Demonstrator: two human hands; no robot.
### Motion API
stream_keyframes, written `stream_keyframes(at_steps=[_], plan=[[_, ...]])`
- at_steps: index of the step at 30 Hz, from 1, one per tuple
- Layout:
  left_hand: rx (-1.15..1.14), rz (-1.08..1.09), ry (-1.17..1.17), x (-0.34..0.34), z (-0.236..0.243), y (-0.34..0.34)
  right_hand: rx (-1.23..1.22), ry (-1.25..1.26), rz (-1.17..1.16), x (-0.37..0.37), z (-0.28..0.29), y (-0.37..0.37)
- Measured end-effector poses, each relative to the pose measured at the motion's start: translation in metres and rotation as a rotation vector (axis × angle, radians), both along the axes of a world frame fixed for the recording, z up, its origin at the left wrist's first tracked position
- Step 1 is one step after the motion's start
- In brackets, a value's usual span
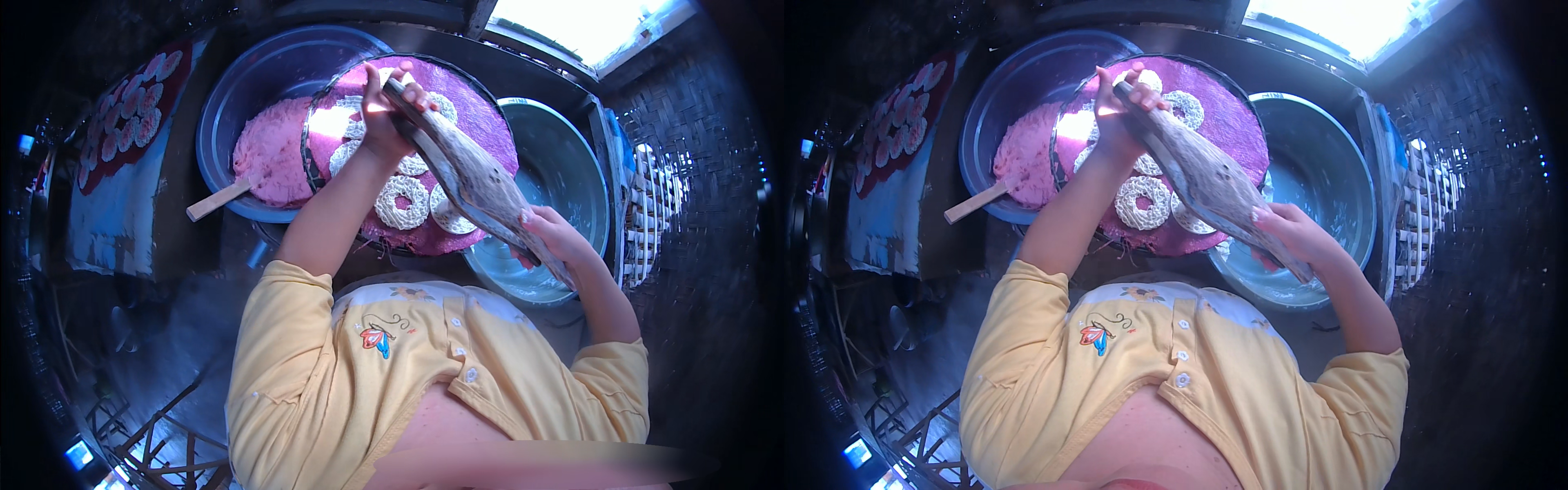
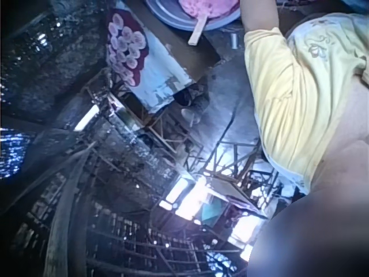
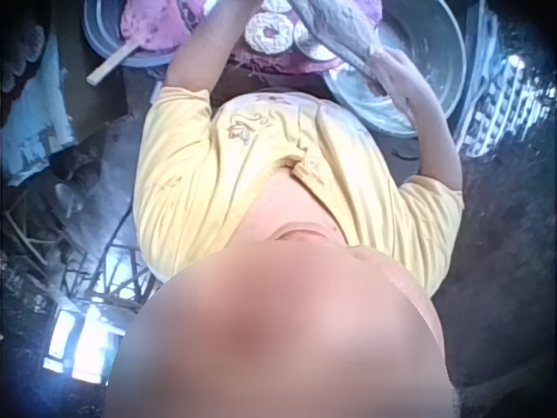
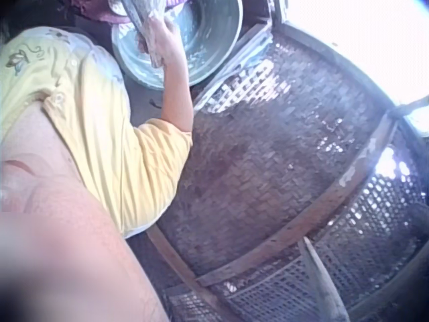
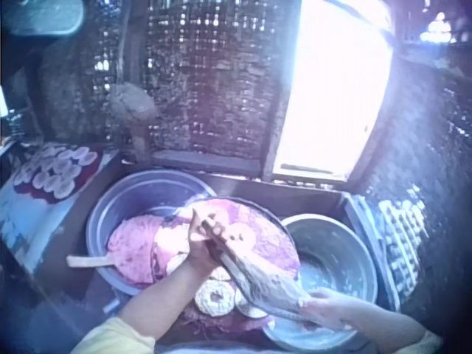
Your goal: The person uses a wooden dough extruder to pipe white and pink dough into circular patterns on a purple mat. They repeatedly load dough into the extruder, press it through a nozzle, and arrange the formed rings on the mat.
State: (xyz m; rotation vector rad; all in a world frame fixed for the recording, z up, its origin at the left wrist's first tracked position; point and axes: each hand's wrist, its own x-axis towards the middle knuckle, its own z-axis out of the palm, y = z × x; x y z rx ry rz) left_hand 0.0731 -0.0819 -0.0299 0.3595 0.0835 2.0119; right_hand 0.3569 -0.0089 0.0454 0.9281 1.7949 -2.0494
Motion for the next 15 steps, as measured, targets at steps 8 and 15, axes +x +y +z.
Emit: stream_keyframes(at_steps=[8,15], plan=[[-0.145,-0.025,0.249,-0.030,0.050,-0.005,0.165,0.297,-0.069,-0.026,0.024,0.004],[-0.454,0.560,1.559,0.028,-0.004,-0.025,0.094,0.527,-0.023,-0.050,-0.003,-0.005]])
